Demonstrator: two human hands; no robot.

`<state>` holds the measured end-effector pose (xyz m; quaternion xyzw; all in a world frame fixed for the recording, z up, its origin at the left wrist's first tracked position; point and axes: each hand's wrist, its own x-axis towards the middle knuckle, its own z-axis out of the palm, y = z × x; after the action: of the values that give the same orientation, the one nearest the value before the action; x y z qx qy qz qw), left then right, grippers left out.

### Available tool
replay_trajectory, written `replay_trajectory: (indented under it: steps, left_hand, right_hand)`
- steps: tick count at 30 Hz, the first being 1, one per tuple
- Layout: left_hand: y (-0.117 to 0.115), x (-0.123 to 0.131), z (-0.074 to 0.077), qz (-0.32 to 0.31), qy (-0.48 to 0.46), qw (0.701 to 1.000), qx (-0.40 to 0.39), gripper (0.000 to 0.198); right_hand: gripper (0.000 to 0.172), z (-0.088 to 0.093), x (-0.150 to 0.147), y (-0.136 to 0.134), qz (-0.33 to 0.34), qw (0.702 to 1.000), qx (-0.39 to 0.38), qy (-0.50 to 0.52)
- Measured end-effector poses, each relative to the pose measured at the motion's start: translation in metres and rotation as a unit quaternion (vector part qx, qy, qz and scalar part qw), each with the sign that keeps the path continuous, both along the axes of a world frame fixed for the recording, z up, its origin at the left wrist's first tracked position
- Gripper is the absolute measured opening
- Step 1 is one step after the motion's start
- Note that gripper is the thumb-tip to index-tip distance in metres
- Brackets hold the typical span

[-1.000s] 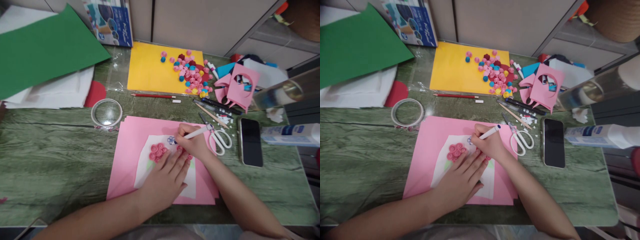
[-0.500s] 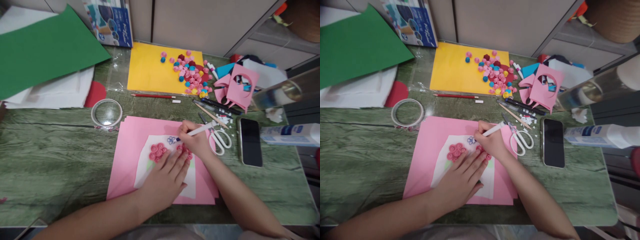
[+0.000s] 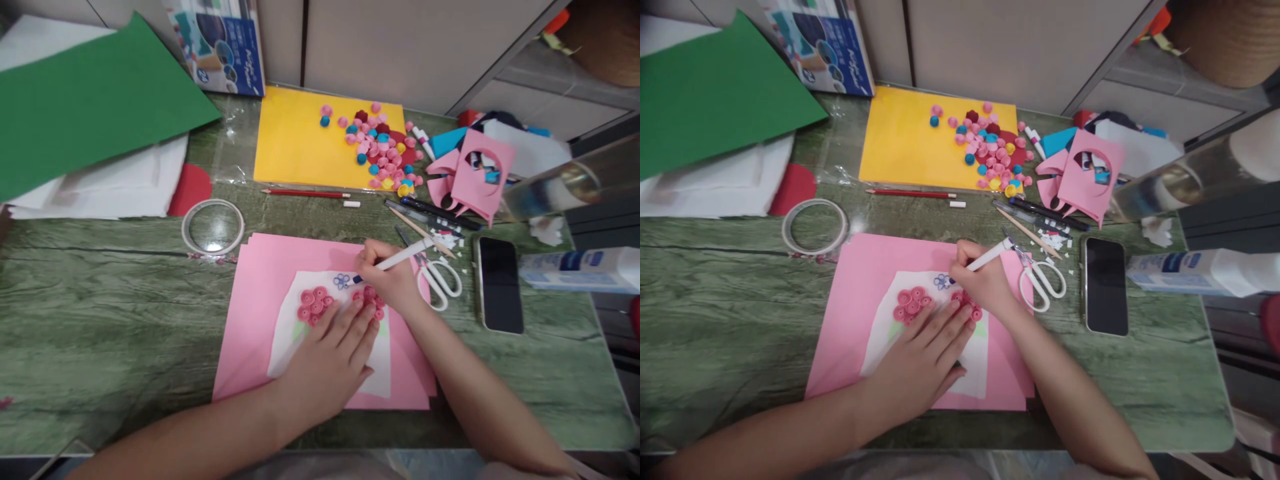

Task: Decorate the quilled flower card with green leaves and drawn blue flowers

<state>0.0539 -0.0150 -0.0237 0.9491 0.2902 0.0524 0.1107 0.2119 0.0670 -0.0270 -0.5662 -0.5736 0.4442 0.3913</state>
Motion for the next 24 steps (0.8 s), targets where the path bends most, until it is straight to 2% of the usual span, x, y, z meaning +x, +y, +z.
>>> replay_trajectory:
  steps: [8,11,15,18,24]
  left_hand:
    - [0.000,0.000,0.000,-0.001,-0.001,1.000,-0.003,0.055]
    - [0.001,0.000,0.000,-0.001,0.003,1.000,-0.004,0.056]
    - [0.000,-0.001,0.002,0.003,0.006,1.000,-0.003,0.058]
    - [-0.002,-0.001,0.003,0.007,0.000,1.000,0.005,0.061]
    - [-0.006,-0.002,0.003,0.012,-0.005,0.999,0.034,0.062]
  right_hand:
    - [0.028,-0.002,-0.002,0.000,0.010,0.999,-0.001,-0.038]
    - [0.030,-0.007,0.002,0.005,-0.038,0.996,-0.024,0.073]
    - [0.034,-0.009,0.006,0.011,-0.066,0.963,-0.083,0.247]
    - [0.034,-0.007,0.009,0.012,-0.065,0.950,-0.101,0.290]
    - [0.037,-0.009,0.010,0.011,-0.064,0.944,-0.070,0.317]
